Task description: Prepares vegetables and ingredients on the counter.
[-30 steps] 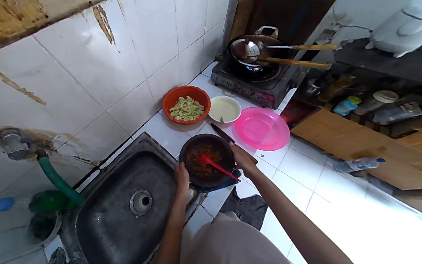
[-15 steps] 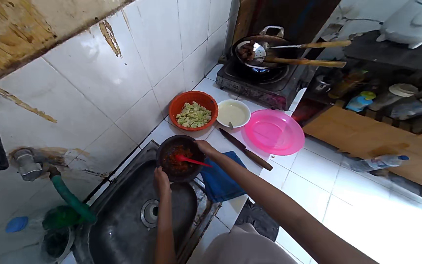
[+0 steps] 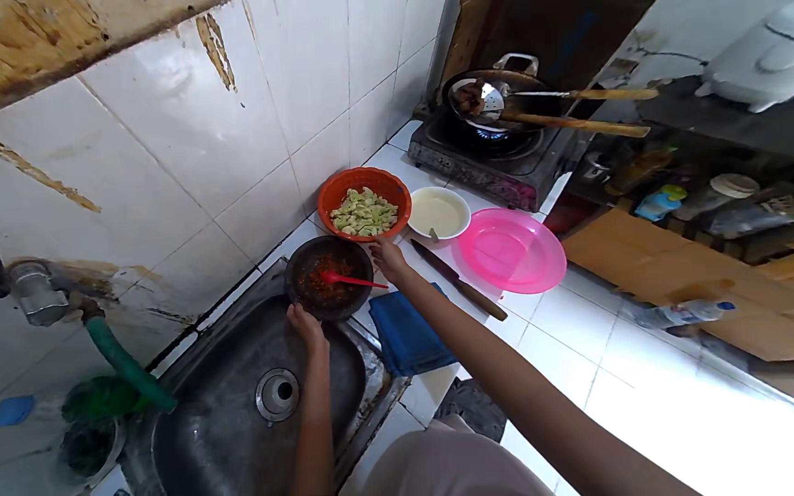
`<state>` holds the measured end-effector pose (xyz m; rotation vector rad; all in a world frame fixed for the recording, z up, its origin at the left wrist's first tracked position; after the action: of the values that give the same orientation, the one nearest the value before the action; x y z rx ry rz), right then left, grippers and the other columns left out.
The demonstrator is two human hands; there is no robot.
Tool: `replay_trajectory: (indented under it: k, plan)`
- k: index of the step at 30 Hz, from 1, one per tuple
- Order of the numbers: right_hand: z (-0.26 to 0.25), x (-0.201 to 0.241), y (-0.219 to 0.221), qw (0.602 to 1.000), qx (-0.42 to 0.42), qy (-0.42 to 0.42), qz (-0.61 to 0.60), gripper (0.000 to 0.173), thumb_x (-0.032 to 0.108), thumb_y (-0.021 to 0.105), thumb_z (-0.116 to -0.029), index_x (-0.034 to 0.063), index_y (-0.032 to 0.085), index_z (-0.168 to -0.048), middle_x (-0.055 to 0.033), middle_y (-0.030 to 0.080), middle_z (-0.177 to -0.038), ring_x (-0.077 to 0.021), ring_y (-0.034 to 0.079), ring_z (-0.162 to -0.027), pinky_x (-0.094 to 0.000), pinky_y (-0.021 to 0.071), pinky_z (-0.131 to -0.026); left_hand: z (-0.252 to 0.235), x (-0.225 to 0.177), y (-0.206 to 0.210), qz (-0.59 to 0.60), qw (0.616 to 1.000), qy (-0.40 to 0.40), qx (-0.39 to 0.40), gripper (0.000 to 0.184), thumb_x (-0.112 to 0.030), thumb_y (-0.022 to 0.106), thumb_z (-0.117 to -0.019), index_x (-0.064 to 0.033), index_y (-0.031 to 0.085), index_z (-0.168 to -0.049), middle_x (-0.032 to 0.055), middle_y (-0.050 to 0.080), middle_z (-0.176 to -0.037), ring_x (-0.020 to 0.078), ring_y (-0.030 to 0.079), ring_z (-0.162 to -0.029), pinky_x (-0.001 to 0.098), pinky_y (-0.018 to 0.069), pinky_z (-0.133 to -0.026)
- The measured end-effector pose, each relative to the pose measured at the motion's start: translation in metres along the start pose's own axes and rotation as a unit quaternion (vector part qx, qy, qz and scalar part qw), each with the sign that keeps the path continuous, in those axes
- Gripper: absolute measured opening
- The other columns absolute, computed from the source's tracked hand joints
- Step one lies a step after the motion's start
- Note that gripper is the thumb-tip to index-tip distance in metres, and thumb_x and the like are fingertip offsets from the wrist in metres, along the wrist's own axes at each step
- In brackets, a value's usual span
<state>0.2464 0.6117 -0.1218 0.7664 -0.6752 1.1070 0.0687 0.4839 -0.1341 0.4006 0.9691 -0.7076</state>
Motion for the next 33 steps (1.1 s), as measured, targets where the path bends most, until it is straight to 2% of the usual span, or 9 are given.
replay_trajectory:
  k: [3,6,10,15,17,21,24,28,33]
  plan:
    - [-0.008,0.011,0.004,0.988,-0.039,0.029,-0.146,0.046,0.022,0.036,-0.1146,-0.0048,0.029,-0.152,-0.0287,0.045,-0.144,-0.0300,0.062,-0.115,-0.0330,0.0544,-0.094,0.013,0.004,0.003,0.024,0.999,-0.042,0.021,0.053,-0.027,0.023,-0.1141,-0.0128,0.010,-0.163,0.0300,0.020,-0.163,0.0499,0.035,-0.142,0.0658,0.0420,-0.101]
    - [-0.018,0.018,0.006,0.988,-0.065,0.050,-0.132,0.049,0.022,0.042,-0.1136,-0.0007,0.026,-0.154,-0.0300,0.047,-0.138,-0.0301,0.068,-0.098,-0.0337,0.0596,-0.079,0.020,0.012,0.011,0.060,0.996,-0.057,0.021,0.054,-0.026,0.024,-0.1143,-0.0239,0.003,-0.164,0.0289,0.015,-0.165,0.0523,0.038,-0.140,0.0660,0.0465,-0.095]
    - [-0.021,0.032,0.005,0.987,-0.107,0.051,-0.109,0.041,0.003,0.044,-0.1088,-0.0058,0.034,-0.148,-0.0279,0.050,-0.131,-0.0300,0.066,-0.098,-0.0366,0.0589,-0.078,0.018,0.015,0.014,0.105,0.994,-0.041,0.006,0.053,-0.024,0.021,-0.1141,-0.0230,0.006,-0.165,0.0286,0.018,-0.164,0.0505,0.039,-0.139,0.0643,0.0459,-0.097]
    - [0.004,0.051,-0.008,0.989,-0.067,0.040,-0.129,0.038,0.007,0.044,-0.1097,-0.0029,0.035,-0.145,-0.0212,0.054,-0.113,-0.0219,0.064,-0.081,-0.0303,0.0574,-0.068,0.013,0.016,0.014,0.096,0.995,-0.037,-0.013,0.051,-0.029,0.018,-0.1143,-0.0209,0.012,-0.164,0.0314,0.027,-0.159,0.0514,0.048,-0.129,0.0633,0.0493,-0.089]
    - [0.032,0.065,-0.021,0.993,-0.057,0.014,-0.105,0.031,0.005,0.046,-0.1076,-0.0063,0.041,-0.137,-0.0172,0.055,-0.101,-0.0169,0.063,-0.072,-0.0267,0.0573,-0.064,0.010,0.014,0.017,0.086,0.996,-0.035,-0.013,0.051,-0.030,0.017,-0.1145,-0.0204,0.013,-0.165,0.0306,0.027,-0.160,0.0506,0.047,-0.130,0.0632,0.0492,-0.090]
    - [0.080,0.079,-0.071,0.996,-0.055,-0.041,-0.059,0.012,0.006,0.044,-0.1080,-0.0041,0.049,-0.113,-0.0086,0.061,-0.084,-0.0103,0.066,-0.062,-0.0239,0.0598,-0.060,-0.001,0.004,0.033,0.084,0.996,-0.044,-0.003,0.052,-0.034,0.015,-0.1145,-0.0200,0.017,-0.164,0.0289,0.030,-0.159,0.0481,0.048,-0.131,0.0631,0.0479,-0.091]
    - [0.117,0.075,-0.122,0.990,-0.097,-0.094,-0.037,0.012,0.005,0.042,-0.1079,0.0010,0.052,-0.102,-0.0028,0.065,-0.074,-0.0078,0.066,-0.057,-0.0230,0.0593,-0.056,-0.012,0.000,0.057,0.084,0.995,-0.046,0.014,0.052,-0.036,0.016,-0.1144,-0.0200,0.017,-0.164,0.0280,0.028,-0.161,0.0491,0.046,-0.133,0.0660,0.0468,-0.093]
    - [0.173,0.056,-0.184,0.972,-0.186,-0.139,-0.032,0.019,0.004,0.040,-0.1074,0.0056,0.054,-0.095,0.0040,0.065,-0.064,-0.0026,0.062,-0.049,-0.0184,0.0556,-0.049,-0.031,-0.007,0.097,0.078,0.995,-0.034,0.049,0.053,-0.033,0.015,-0.1144,-0.0186,0.014,-0.165,0.0272,0.025,-0.162,0.0487,0.042,-0.137,0.0677,0.0460,-0.096]
    - [0.225,0.032,-0.235,0.949,-0.276,-0.145,-0.036,0.022,0.002,0.039,-0.1063,0.0079,0.054,-0.092,0.0068,0.066,-0.061,-0.0014,0.061,-0.046,-0.0170,0.0550,-0.046,-0.055,-0.022,0.147,0.052,0.997,-0.030,0.055,0.052,-0.032,0.015,-0.1144,-0.0155,0.020,-0.163,0.0305,0.037,-0.154,0.0493,0.050,-0.128,0.0655,0.0495,-0.090]
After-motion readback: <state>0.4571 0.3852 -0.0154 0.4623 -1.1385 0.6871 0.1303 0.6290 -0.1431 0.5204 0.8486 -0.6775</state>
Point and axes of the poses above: each hand's wrist, its own z-axis away from the middle knuckle, its own y-axis out of the palm, x = y × z, the point moved 4 cm from there along -z, towards the middle knuckle
